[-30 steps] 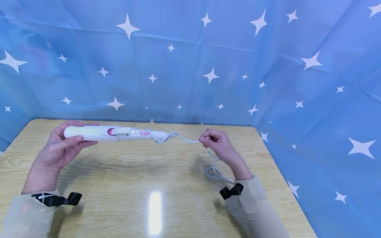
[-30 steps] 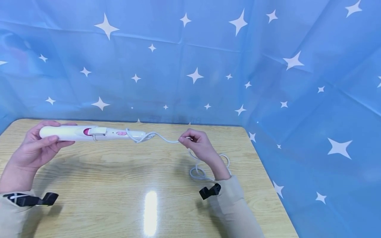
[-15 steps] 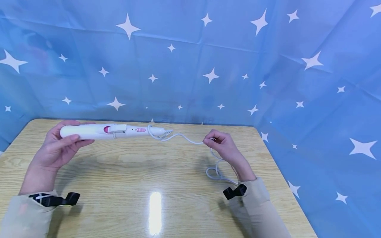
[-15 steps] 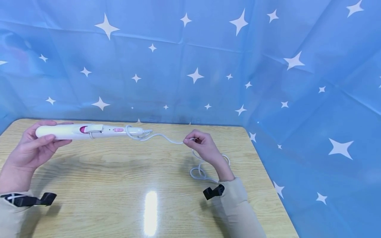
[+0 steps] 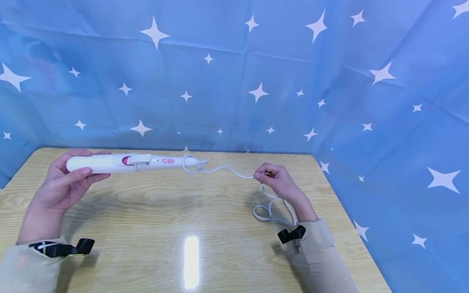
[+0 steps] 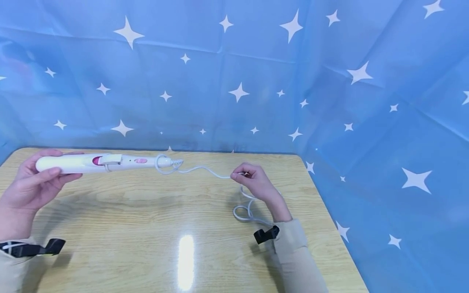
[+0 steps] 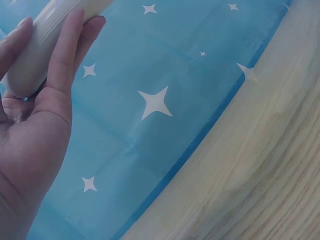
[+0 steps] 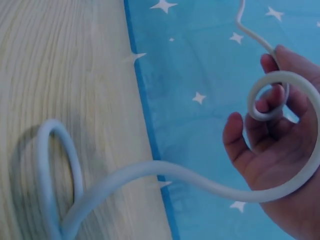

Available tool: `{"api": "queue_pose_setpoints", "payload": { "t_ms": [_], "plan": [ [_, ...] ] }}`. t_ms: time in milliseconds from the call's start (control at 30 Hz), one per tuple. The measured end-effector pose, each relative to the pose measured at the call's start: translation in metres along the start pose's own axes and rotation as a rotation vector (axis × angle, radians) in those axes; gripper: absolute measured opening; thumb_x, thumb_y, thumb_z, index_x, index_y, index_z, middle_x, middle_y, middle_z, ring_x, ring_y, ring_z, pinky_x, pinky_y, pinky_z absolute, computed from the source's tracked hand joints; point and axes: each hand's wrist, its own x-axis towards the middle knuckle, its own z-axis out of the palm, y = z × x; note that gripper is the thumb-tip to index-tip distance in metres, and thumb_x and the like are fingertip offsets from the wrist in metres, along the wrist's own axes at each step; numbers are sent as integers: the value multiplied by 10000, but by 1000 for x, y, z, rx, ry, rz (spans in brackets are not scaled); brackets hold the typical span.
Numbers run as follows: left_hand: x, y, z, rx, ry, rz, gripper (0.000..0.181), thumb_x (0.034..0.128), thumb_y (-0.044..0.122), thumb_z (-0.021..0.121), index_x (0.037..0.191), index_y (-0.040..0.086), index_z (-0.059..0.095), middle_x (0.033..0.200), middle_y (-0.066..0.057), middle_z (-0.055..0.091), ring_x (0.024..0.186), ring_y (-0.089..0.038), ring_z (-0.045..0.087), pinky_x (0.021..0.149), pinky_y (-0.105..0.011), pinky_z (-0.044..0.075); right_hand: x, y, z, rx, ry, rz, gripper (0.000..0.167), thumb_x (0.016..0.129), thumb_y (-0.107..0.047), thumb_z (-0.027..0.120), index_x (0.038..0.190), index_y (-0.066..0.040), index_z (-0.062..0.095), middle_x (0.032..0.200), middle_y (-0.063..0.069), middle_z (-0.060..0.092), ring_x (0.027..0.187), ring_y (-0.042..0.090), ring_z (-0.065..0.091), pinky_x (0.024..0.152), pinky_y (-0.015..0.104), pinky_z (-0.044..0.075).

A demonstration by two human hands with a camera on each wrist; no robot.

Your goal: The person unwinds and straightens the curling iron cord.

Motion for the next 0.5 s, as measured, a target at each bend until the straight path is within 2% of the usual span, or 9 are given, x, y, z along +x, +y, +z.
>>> {"api": "queue_pose_setpoints", "payload": {
  "t_ms": [200, 333, 400, 500],
  "plan": [
    [0, 2, 2, 10, 14, -4, 479, 970, -282, 223, 1372, -194, 468, 1430, -367, 491, 1335, -466, 512, 1050, -575, 472, 0, 3, -1, -30, -65, 31, 155, 1039, -34, 587, 1021, 84, 686, 829, 123, 620, 694, 182, 538, 624, 253, 462],
    [2, 2, 2, 14, 3, -18, 479, 972, -280, 224, 1374, -192, 468, 1444, -359, 485, 1339, -463, 509, 1050, -569, 473, 4, 1, 2, -30, -111, 45, 200, 1064, -62, 554, 1040, 84, 689, 843, 147, 669, 763, 213, 623, 706, 272, 553],
    [2, 2, 3, 14, 2, -20, 474, 972, -281, 228, 1371, -193, 468, 1445, -359, 484, 1336, -466, 512, 1048, -567, 476, 7, -1, 4, -29, -133, 49, 232, 1081, -86, 528, 1060, 76, 693, 871, 155, 695, 824, 249, 665, 782, 349, 602],
    [2, 1, 3, 5, 0, -22, 471, 970, -284, 224, 1367, -197, 465, 1442, -365, 484, 1331, -473, 514, 1048, -568, 476, 11, -4, 7, -25, -157, 49, 282, 1102, -112, 487, 1102, 86, 687, 938, 172, 720, 909, 319, 694, 864, 462, 610]
  ]
}}
